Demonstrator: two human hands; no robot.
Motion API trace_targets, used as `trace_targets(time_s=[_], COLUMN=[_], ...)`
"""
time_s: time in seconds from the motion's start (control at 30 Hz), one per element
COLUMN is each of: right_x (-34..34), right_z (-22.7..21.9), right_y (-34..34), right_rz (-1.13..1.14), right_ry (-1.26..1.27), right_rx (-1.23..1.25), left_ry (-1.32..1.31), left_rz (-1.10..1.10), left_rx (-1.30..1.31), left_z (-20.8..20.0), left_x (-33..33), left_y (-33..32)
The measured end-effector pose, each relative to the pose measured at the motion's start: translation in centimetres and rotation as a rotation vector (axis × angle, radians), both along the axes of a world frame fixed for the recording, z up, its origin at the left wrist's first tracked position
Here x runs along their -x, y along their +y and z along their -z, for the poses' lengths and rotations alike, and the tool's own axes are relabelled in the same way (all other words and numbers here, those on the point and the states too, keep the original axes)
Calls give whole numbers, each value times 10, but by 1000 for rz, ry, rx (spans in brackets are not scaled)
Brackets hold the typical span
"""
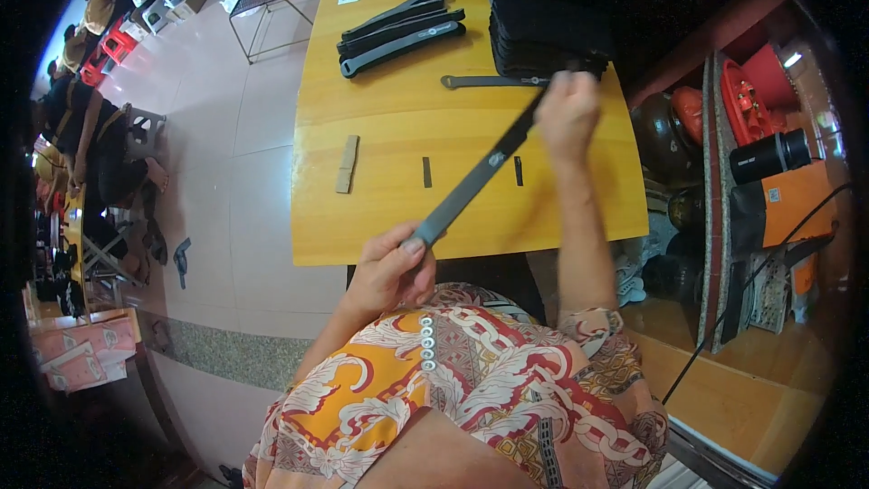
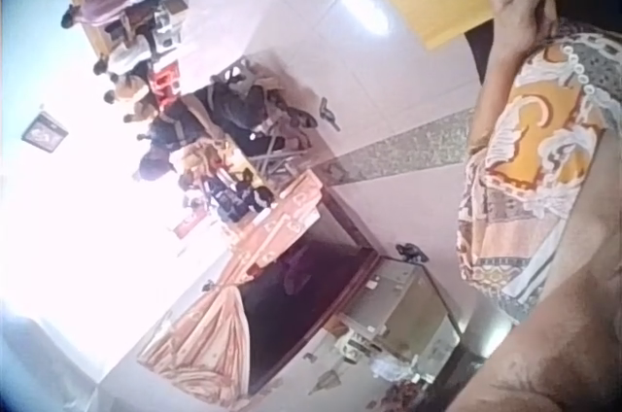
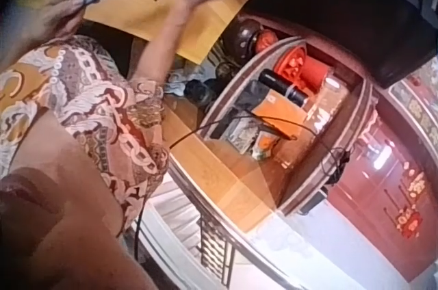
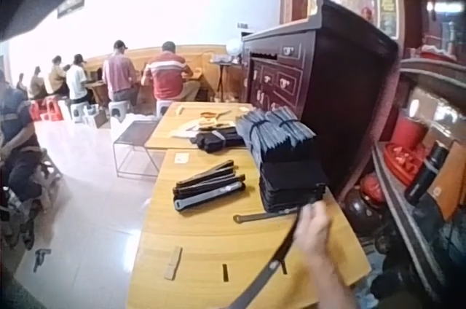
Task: Manually threading and attaching straps to a multi-slot base to assemble pouches.
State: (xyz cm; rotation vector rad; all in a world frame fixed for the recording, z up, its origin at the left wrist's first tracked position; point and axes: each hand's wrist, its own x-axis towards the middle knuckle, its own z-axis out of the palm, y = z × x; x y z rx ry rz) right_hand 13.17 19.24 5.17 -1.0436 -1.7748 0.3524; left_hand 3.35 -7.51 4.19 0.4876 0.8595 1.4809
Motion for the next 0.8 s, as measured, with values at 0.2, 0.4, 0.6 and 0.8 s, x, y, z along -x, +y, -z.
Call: trace_targets(time_s=[0.2, 0.4, 0.6, 0.8], right_x=[-133, -88, 3, 47], right_z=[-26, 12, 69, 67], right_y=[129, 84, 7, -16], right_rz=[693, 221, -143, -271], right_ry=[-100, -451, -720, -720], right_rx=[-274, -456, -211, -156], left_ry=[-165, -84, -262, -317], left_rz=[7, -318, -398, -449], left_rx=[-108, -143, -169, -122], left_z=[29, 37, 49, 56], left_x=[24, 53, 63, 60], left_y=[-31, -17, 20, 32])
